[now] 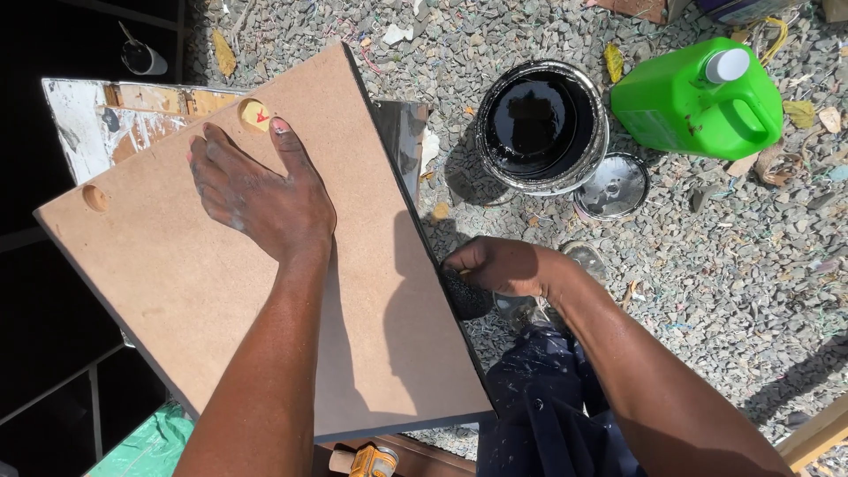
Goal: The person paints a flat board by hand using a piece of sponge dipped into a can of black paint, then moves the board to a drying area.
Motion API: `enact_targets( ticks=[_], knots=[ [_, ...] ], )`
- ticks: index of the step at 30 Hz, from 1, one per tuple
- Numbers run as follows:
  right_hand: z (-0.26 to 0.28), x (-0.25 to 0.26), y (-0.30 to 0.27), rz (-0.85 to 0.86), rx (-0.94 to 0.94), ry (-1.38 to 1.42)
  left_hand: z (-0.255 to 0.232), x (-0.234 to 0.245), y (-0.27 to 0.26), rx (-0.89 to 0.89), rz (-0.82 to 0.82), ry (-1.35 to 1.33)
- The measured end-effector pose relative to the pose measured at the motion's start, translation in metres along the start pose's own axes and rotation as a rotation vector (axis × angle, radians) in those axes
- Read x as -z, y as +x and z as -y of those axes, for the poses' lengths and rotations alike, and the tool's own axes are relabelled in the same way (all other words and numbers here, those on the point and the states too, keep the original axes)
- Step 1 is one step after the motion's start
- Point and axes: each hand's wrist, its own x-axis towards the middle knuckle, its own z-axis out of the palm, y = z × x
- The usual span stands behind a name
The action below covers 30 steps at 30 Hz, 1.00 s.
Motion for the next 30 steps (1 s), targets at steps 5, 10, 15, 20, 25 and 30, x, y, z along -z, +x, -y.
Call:
enact_targets(
  ticks=[5, 10, 15, 20, 25, 30],
  knots=[
    [-0.121, -0.009, -0.028, -0.057, -0.360, -0.384, 0.001, -0.001, 0.001, 0.019, -0.006, 0.024],
    [-0.102, -0.075, -0.069, -0.040, -0.903, -0.434, 0.028, -0.025, 0.005, -0.053, -0.193, 0.050],
    [-0.121, -0.109, -0.125, -0.360, -0.865, -0.297, 0.041, -0.030, 0.007, -0.096, -0.191, 0.050],
    [-0.098, -0.151, -0.146, -0.824, -0.687, -0.525, 0.064, -0.014, -0.001, -0.217, -0.115, 0.123],
    [-0.146, -0.190, -0.159, -0.999, -0.384, -0.640, 0.073, -0.010, -0.001, -0.271, -0.011, 0.122],
    [-0.198, -0.141, -0.140, -0.569, 0.390, -1.513, 0.068, 0.003, 0.002, -0.304, 0.053, 0.166]
  ],
)
